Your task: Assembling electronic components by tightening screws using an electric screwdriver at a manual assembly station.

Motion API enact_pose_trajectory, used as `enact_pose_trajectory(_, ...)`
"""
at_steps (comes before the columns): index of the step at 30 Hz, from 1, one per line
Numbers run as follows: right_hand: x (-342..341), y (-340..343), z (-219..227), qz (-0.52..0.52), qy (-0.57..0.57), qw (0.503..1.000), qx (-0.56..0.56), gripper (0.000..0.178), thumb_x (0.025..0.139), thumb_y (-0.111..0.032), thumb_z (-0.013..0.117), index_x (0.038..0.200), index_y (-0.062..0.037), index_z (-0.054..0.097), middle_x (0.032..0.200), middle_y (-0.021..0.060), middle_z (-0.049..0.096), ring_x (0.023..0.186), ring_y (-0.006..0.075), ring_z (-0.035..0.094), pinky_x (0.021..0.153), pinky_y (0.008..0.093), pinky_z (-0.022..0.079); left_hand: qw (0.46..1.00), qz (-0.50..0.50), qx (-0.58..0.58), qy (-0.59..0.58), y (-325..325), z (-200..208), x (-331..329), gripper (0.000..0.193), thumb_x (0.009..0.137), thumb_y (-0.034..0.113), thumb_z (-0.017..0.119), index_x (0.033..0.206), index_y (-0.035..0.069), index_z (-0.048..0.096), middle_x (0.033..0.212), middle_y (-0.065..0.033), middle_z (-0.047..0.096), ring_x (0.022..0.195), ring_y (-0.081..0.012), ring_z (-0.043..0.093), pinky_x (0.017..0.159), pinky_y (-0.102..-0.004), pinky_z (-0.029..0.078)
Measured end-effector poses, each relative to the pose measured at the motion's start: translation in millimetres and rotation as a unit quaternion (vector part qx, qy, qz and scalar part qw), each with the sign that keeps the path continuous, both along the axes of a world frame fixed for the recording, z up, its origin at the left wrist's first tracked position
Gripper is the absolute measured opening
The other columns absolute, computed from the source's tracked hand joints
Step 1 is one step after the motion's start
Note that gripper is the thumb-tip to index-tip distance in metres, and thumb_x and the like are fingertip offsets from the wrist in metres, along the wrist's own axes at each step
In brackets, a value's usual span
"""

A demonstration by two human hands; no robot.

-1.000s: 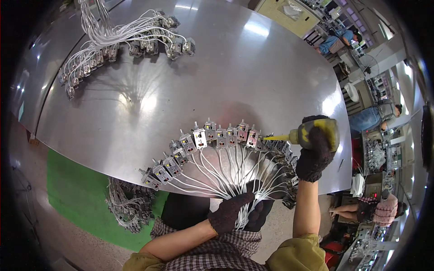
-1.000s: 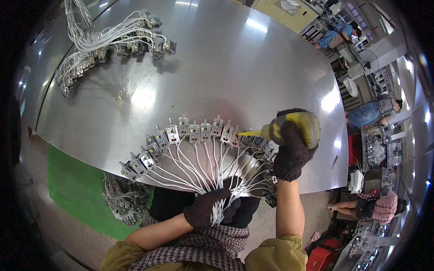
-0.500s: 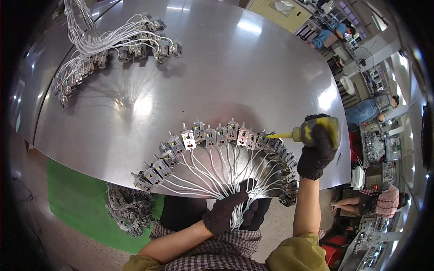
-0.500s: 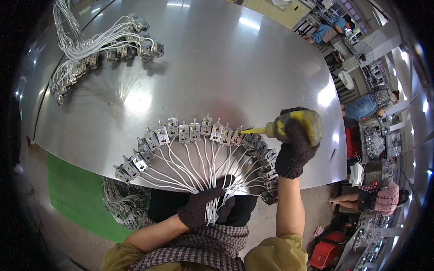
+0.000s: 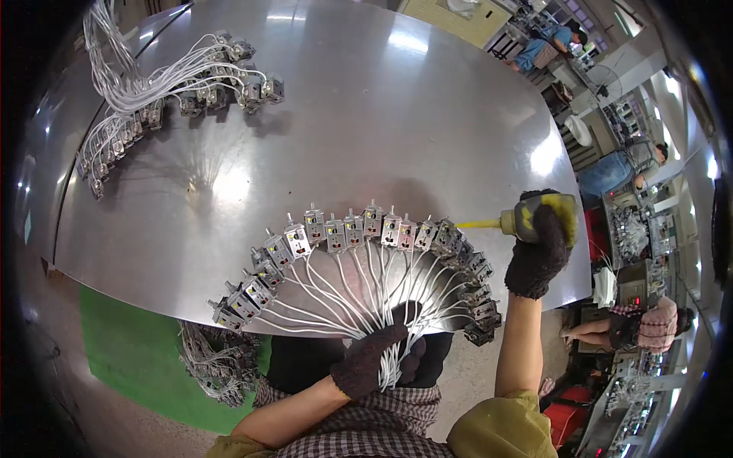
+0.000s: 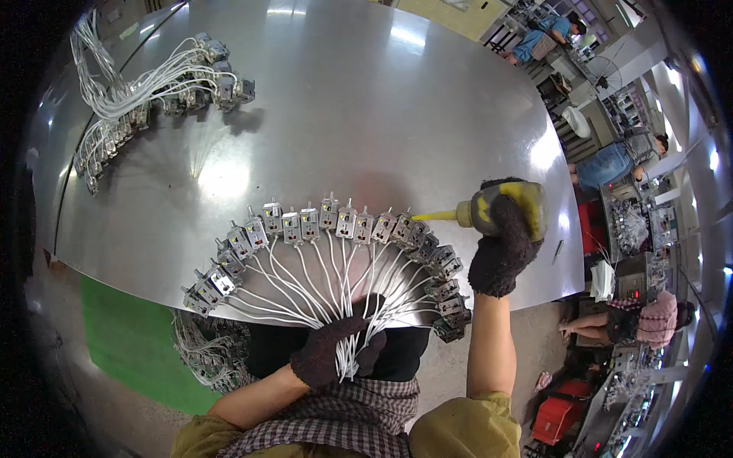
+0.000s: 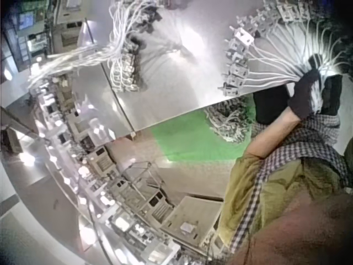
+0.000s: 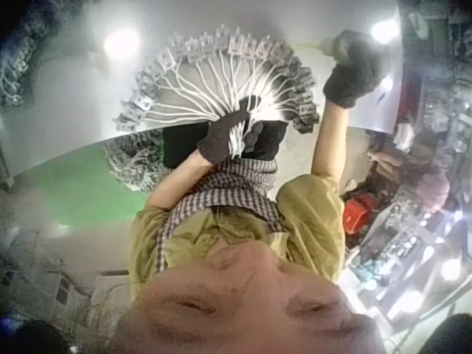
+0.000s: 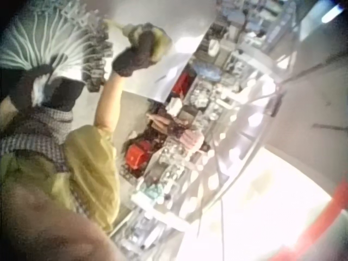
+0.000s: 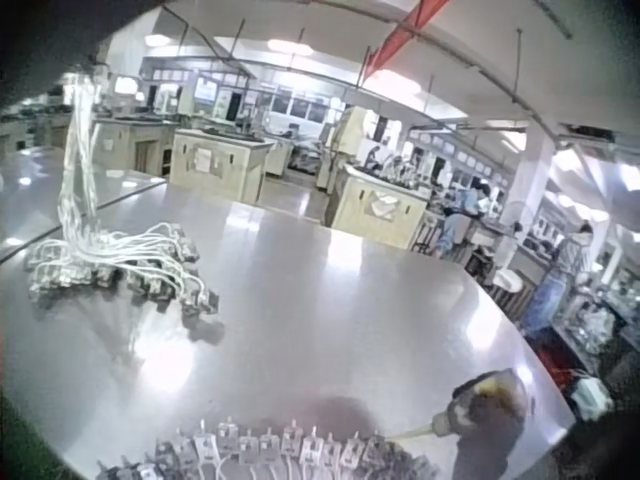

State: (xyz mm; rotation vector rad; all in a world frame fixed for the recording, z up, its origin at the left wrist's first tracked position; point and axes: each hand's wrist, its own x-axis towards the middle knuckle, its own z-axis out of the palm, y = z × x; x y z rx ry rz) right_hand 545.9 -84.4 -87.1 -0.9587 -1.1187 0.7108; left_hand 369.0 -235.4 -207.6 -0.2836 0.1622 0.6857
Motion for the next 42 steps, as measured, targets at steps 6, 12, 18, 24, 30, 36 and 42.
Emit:
enact_pose_trajectory(6, 5, -4, -1, 0.030, -0.005, 0.999, -0.011, 0.033, 0.073, -0.017, 0.058, 0.099, 0.0018, 0.053, 0.092, 0.0129, 0.058, 0.088, 0.0211, 0.056, 0.083, 0.0328, 0.044, 0.998, 0.005, 0.050, 0.044, 3, 6, 0, 0.046, 0.087, 0.025, 0.045, 0.130, 0.018, 0.032, 0.086, -0.0098, 0.056, 0.064, -0.0172, 0.053, 0.054, -0.0301, 0.044)
enact_pose_trajectory(12, 25, -3, -7, -0.006, 0.106, 0.994, -0.008, 0.033, 0.067, -0.012, 0.059, 0.098, 0.0008, 0.055, 0.090, 0.0120, 0.057, 0.087, 0.0228, 0.056, 0.077, 0.0342, 0.045, 0.999, -0.004, 0.025, 0.021, 1, 5, -2, 0.047, 0.087, 0.025, 0.043, 0.131, 0.020, 0.030, 0.087, -0.0103, 0.055, 0.066, -0.0167, 0.053, 0.055, -0.0301, 0.043)
enact_pose_trajectory(18, 22, -5, -8, -0.029, 0.025, 0.999, -0.005, 0.028, 0.073, -0.017, 0.057, 0.095, 0.0014, 0.055, 0.092, 0.0128, 0.058, 0.088, 0.0215, 0.055, 0.079, 0.0325, 0.044, 0.999, -0.007, 0.015, 0.034, 5, 8, -2, 0.047, 0.086, 0.021, 0.044, 0.131, 0.020, 0.031, 0.087, -0.0146, 0.054, 0.058, -0.0195, 0.051, 0.052, -0.0321, 0.043)
enact_pose_trajectory(24, 21, -5, -16, -0.041, -0.028, 0.999, -0.019, 0.027, 0.072, -0.015, 0.056, 0.094, 0.0013, 0.055, 0.090, 0.0129, 0.058, 0.085, 0.0215, 0.056, 0.078, 0.0328, 0.044, 0.997, 0.008, 0.045, 0.061, 6, 12, -1, 0.049, 0.085, 0.022, 0.045, 0.131, 0.019, 0.030, 0.087, -0.0144, 0.053, 0.059, -0.0196, 0.050, 0.052, -0.0322, 0.041)
enact_pose_trajectory(30, 37, -14, -6, 0.011, 0.122, 0.992, -0.018, 0.030, 0.070, -0.014, 0.055, 0.096, 0.0017, 0.053, 0.090, 0.0134, 0.057, 0.086, 0.0238, 0.055, 0.077, 0.0333, 0.044, 0.996, 0.008, 0.044, 0.079, 7, 20, -3, 0.048, 0.085, 0.021, 0.045, 0.131, 0.017, 0.031, 0.086, -0.0141, 0.053, 0.061, -0.0197, 0.051, 0.054, -0.0315, 0.042)
enact_pose_trajectory(36, 39, -24, -9, -0.045, 0.059, 0.997, -0.023, 0.031, 0.070, -0.014, 0.056, 0.097, 0.0021, 0.053, 0.089, 0.0135, 0.057, 0.086, 0.0241, 0.055, 0.078, 0.0336, 0.044, 0.986, -0.023, 0.077, 0.143, 9, 28, -1, 0.030, 0.086, 0.033, 0.044, 0.104, 0.010, 0.046, 0.075, -0.0045, 0.052, 0.054, -0.0133, 0.047, 0.049, -0.0263, 0.037)
enact_pose_trajectory(42, 33, -24, -9, -0.047, -0.007, 0.999, -0.018, 0.031, 0.068, -0.014, 0.058, 0.095, 0.0010, 0.055, 0.086, 0.0124, 0.058, 0.082, 0.0223, 0.056, 0.077, 0.0334, 0.045, 0.996, -0.006, 0.055, 0.066, 7, 15, -3, 0.048, 0.084, 0.023, 0.046, 0.131, 0.018, 0.034, 0.088, -0.0113, 0.054, 0.065, -0.0183, 0.052, 0.056, -0.0305, 0.043)
